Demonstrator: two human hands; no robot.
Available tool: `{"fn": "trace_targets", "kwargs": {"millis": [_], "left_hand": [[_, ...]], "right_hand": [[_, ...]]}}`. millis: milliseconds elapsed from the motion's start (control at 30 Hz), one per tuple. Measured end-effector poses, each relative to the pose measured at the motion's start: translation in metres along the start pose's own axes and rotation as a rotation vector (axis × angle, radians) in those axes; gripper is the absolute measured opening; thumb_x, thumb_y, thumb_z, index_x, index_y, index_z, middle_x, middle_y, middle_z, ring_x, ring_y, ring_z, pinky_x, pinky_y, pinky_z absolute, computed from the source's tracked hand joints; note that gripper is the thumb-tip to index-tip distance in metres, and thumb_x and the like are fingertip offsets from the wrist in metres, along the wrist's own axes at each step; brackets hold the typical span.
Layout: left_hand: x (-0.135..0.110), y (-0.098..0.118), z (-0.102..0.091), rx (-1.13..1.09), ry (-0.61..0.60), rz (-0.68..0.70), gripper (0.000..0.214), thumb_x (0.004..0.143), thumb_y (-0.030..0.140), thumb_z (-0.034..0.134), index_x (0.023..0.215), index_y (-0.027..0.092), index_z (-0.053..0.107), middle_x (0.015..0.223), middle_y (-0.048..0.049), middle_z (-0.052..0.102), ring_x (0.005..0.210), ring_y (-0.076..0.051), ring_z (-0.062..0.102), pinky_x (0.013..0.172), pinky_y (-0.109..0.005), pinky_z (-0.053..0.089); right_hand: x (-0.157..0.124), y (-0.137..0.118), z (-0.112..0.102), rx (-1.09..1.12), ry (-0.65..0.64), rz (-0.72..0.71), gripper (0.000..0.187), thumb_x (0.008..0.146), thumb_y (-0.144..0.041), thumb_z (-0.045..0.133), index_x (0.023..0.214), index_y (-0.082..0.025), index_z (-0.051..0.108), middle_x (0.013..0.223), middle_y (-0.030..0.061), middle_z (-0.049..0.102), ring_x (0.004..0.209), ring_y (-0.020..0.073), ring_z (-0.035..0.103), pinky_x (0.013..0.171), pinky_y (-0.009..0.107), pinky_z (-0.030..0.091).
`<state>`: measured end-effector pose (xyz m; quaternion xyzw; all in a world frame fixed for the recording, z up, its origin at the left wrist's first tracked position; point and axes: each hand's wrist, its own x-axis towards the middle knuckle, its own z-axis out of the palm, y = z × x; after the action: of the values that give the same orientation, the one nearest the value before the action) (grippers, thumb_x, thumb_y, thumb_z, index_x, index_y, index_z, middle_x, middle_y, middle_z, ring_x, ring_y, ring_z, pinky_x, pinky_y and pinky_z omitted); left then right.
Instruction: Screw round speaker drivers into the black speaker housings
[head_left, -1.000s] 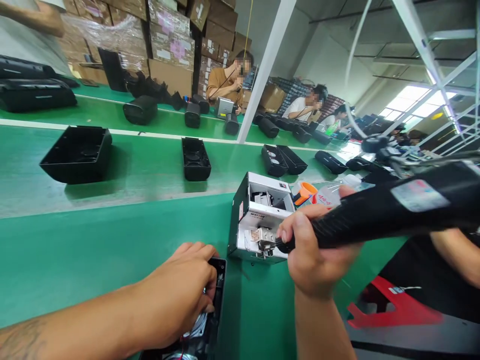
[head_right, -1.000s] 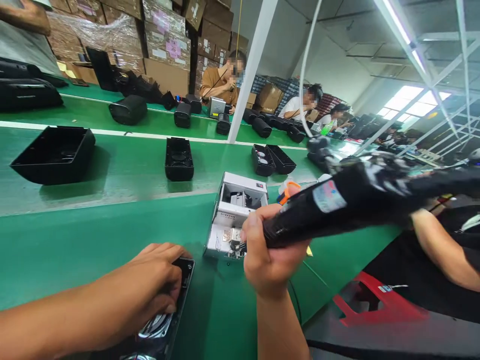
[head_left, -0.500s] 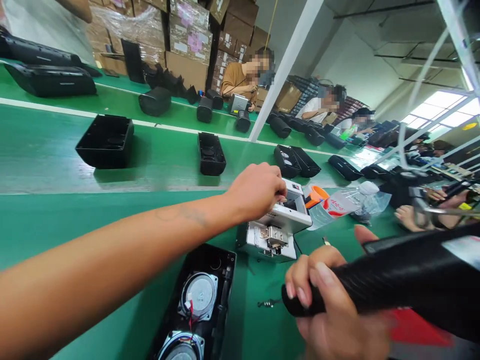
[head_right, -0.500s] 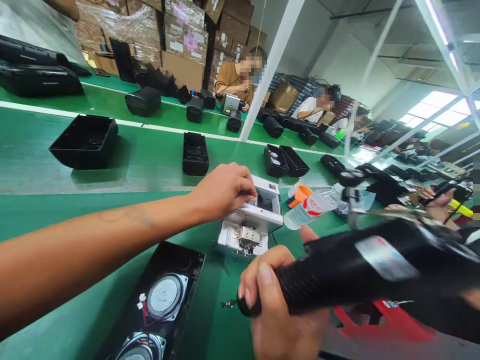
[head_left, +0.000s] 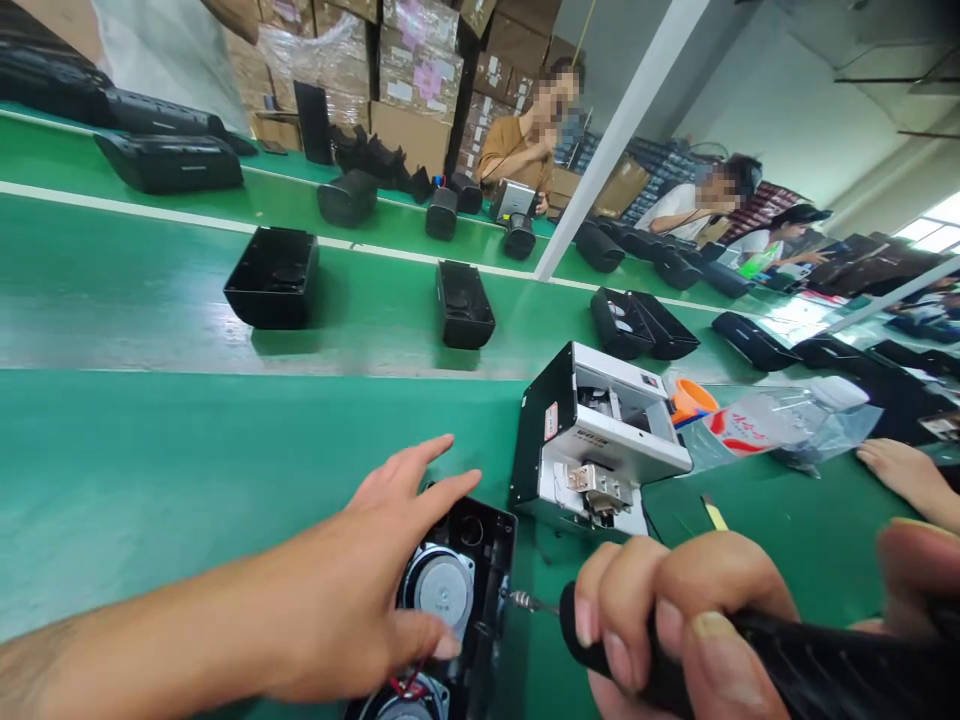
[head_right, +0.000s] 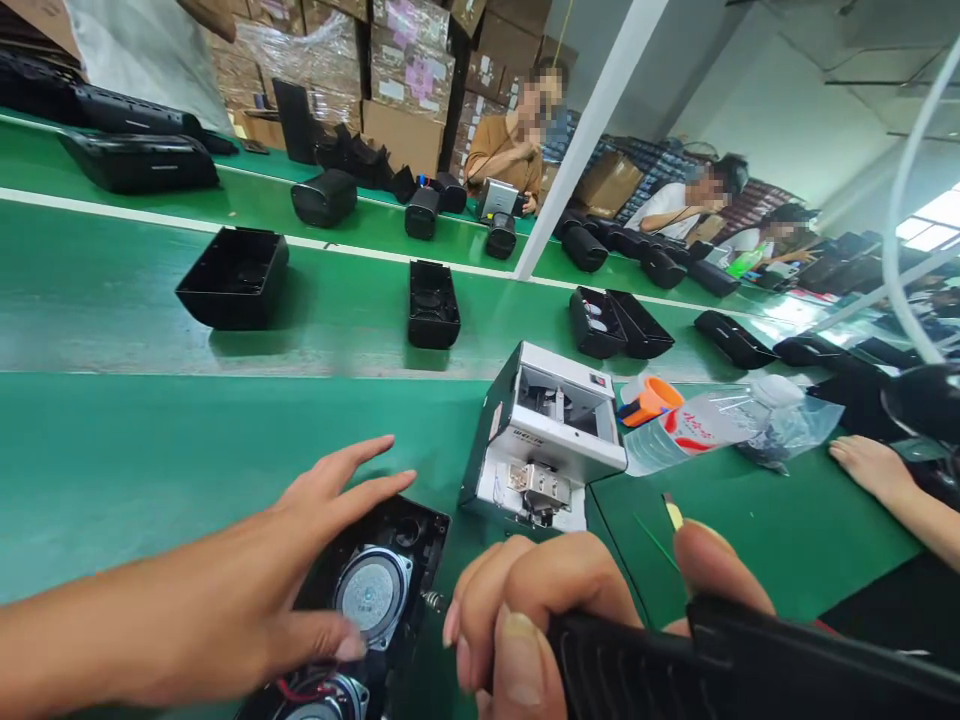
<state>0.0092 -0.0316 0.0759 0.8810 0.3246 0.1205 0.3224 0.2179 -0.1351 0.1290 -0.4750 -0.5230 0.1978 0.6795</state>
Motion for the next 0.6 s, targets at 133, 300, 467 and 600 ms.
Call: {"fn": "trace_targets", "kwargs": {"millis": [133, 300, 467, 600], "left_hand": [[-0.019, -0.006, 0.009, -0.030, -0.039, -0.019, 0.125, 0.074, 0.011, 0.082, 0.178, 0.049, 0.024, 0.190, -0.0088, 0.011, 0.166, -0.049, 0.035, 0.116, -0.071, 0.053], [-0.020, 0.000, 0.012, -0.072, 0.029, 0.055, 0.132, 0.072, 0.007, 0.081, 0.179, 0.050, 0.017, 0.190, -0.0070, 0.014, 0.163, -0.045, 0.043, 0.114, -0.061, 0.061], [-0.020, -0.004, 0.012, -0.060, 0.006, 0.064, 0.136, 0.072, 0.006, 0.082, 0.179, 0.052, 0.013, 0.190, -0.0043, 0.009, 0.163, -0.046, 0.045, 0.115, -0.060, 0.061], [-0.019, -0.004, 0.013, -0.053, -0.009, 0.045, 0.135, 0.072, 0.008, 0.083, 0.179, 0.052, 0.012, 0.191, -0.0038, 0.007, 0.164, -0.046, 0.043, 0.115, -0.059, 0.062]], "right_hand": [[-0.001, 0.010, 0.019, 0.007, 0.106, -0.039, 0.024, 0.109, -0.026, 0.059, 0.086, -0.026, 0.058, 0.063, -0.0077, 0.046, 0.045, 0.0126, 0.051, 0.043, 0.031, 0.047], [-0.009, 0.032, 0.036, 0.040, 0.180, -0.089, 0.013, 0.112, -0.019, 0.055, 0.115, -0.030, 0.061, 0.071, -0.0105, 0.049, 0.050, 0.0096, 0.053, 0.049, 0.028, 0.047], [-0.013, 0.038, 0.040, 0.035, 0.267, -0.034, 0.011, 0.110, -0.020, 0.058, 0.117, -0.029, 0.060, 0.072, -0.0106, 0.051, 0.052, 0.0097, 0.053, 0.051, 0.031, 0.046], [-0.013, 0.039, 0.041, 0.043, 0.299, -0.012, 0.027, 0.109, -0.020, 0.061, 0.132, -0.032, 0.054, 0.072, -0.0113, 0.053, 0.053, 0.0104, 0.055, 0.052, 0.031, 0.046]]}}
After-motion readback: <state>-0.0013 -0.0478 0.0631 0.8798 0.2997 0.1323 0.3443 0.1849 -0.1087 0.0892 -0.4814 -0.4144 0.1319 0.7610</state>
